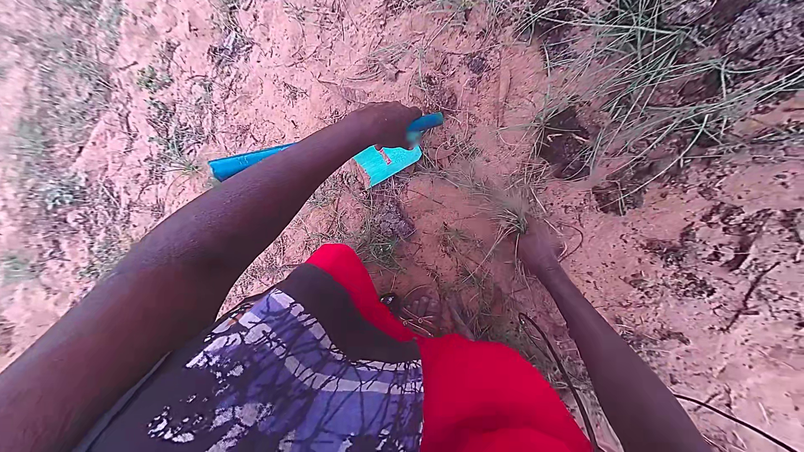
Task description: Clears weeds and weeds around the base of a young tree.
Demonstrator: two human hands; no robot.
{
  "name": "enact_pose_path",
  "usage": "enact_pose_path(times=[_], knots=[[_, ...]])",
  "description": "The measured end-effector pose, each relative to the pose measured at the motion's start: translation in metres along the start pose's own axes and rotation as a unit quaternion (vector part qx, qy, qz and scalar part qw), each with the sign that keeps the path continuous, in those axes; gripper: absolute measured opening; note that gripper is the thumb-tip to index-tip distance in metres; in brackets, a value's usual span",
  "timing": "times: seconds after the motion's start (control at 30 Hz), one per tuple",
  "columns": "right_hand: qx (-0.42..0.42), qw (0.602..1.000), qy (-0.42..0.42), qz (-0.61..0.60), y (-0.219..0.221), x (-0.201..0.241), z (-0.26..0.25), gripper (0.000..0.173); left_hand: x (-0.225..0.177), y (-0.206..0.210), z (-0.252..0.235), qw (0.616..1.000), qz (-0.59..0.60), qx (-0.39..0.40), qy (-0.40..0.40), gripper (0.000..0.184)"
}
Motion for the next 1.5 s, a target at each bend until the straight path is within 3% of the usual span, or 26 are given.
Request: enact_pose_path(times=[0.13,0.23,0.3,0.4,0.47,0.57,0.67,0.97,1.37,1.5], knots=[[-0.084,0.993,0.018,-0.078,-0.053,-0.041,0.039,0.016,0.002,0.003,0.0,1.0,-0.019,-0.017,0.006,0.05],[-0.087,0.972,0.054,-0.211,-0.049,-0.027,0.043,0.005,0.002,0.001,0.001,1.0,-0.014,-0.015,0.013,0.05],[-0.094,0.964,0.095,-0.232,-0.036,-0.025,0.049,0.006,0.005,-0.003,0.002,1.0,-0.003,-0.012,0.017,0.051],[-0.093,0.977,0.115,-0.151,-0.041,-0.029,0.069,0.003,0.012,-0.003,0.003,1.0,0.008,-0.014,0.02,0.051],[-0.065,0.993,0.098,-0.013,-0.053,-0.021,0.085,0.015,0.014,-0.003,0.005,1.0,0.008,-0.017,0.024,0.049],[-0.031,0.989,0.019,0.142,-0.054,-0.004,0.105,0.021,0.015,-0.007,0.006,1.0,0.0,-0.01,0.028,0.052],[-0.055,0.971,-0.082,0.217,-0.045,0.005,0.118,0.018,0.016,-0.009,0.008,1.0,0.003,-0.003,0.029,0.055],[0.039,0.961,-0.065,0.266,-0.071,0.029,0.133,0.023,0.02,-0.008,0.005,0.999,-0.004,0.01,0.034,0.054],[-0.031,0.955,-0.043,0.293,-0.093,0.024,0.169,0.025,0.014,-0.004,0.004,1.0,-0.008,0.011,0.018,0.052],[-0.013,0.954,-0.035,0.297,-0.104,0.03,0.201,0.022,0.014,0.0,0.006,1.0,-0.011,0.003,0.02,0.051]])
Point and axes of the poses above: each hand's wrist, its own z-axis away from the middle knuckle, its own y-axis out of the palm, x = y × z, the point moved 3 cm from there along -z, towards the middle knuckle, and after that the axes turned 4 degrees about z, right-handed, at the moved point
